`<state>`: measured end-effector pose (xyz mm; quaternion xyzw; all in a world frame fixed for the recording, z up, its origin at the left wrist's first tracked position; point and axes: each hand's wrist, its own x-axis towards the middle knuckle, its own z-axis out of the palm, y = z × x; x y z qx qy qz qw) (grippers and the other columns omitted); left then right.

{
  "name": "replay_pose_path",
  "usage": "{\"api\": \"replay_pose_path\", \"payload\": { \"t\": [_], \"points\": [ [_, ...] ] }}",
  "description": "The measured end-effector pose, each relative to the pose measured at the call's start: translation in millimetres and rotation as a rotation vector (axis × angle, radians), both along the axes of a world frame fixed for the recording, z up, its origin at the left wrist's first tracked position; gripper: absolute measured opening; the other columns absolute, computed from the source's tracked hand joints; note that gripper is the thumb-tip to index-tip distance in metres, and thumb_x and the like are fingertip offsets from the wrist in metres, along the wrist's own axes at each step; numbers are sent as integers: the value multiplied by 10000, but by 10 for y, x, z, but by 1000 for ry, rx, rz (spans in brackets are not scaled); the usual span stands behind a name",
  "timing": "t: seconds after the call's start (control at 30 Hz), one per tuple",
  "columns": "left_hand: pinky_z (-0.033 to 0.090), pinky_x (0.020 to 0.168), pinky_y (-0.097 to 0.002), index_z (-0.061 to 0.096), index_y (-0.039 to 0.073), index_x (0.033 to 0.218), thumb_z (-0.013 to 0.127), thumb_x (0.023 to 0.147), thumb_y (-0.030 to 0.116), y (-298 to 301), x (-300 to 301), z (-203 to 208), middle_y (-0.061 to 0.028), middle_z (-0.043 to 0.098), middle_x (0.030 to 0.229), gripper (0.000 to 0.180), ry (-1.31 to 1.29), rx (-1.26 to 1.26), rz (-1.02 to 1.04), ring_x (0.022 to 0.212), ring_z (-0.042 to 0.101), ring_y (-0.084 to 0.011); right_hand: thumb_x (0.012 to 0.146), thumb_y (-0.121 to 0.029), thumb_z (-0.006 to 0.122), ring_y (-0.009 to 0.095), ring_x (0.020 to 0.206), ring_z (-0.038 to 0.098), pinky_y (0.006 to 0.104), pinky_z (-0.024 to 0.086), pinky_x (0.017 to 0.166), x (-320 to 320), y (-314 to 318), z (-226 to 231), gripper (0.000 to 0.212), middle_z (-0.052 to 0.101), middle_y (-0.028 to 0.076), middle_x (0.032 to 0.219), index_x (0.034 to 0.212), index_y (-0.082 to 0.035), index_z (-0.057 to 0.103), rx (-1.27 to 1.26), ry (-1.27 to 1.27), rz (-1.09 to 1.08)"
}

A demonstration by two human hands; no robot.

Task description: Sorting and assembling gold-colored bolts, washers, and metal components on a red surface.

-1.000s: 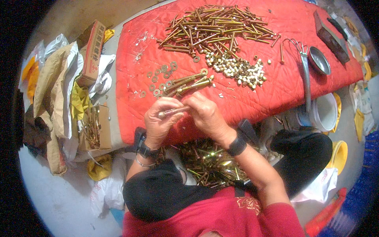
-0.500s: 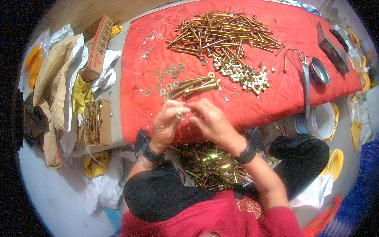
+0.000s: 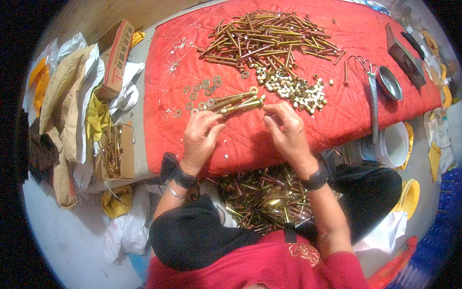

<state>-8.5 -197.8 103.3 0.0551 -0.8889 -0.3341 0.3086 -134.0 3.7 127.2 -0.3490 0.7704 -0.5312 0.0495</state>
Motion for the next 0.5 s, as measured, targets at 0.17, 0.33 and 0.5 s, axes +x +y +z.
{"api": "replay_pose_path", "payload": {
  "t": [0.17, 0.33, 0.5],
  "points": [
    [452, 835, -440, 619, 34, 1008, 740, 741, 75, -25, -149, -88, -122, 577, 959, 297, -113, -331, 192, 963, 540, -323, 858, -11, 635, 237, 778, 641, 338, 519, 707, -81, -32, -201, 198, 580, 123, 963, 1054, -15, 608, -4, 226, -34],
    [464, 777, -421, 619, 32, 991, 699, 791, 70, -114, -151, -207, -131, 562, 895, 219, -123, -182, 179, 895, 561, -323, 832, 8, 632, 276, 807, 642, 369, 524, 730, -109, -96, -302, 217, 571, 149, 996, 1045, -12, 601, -19, 215, -24],
    [484, 694, -364, 638, 53, 1017, 643, 905, 104, -237, -37, -159, -92, 610, 909, 123, -34, 228, 181, 817, 604, -245, 819, 19, 634, 288, 817, 642, 373, 523, 721, -48, -118, -298, 227, 573, 153, 975, 1042, -6, 602, -12, 264, 10]
  ]
}}
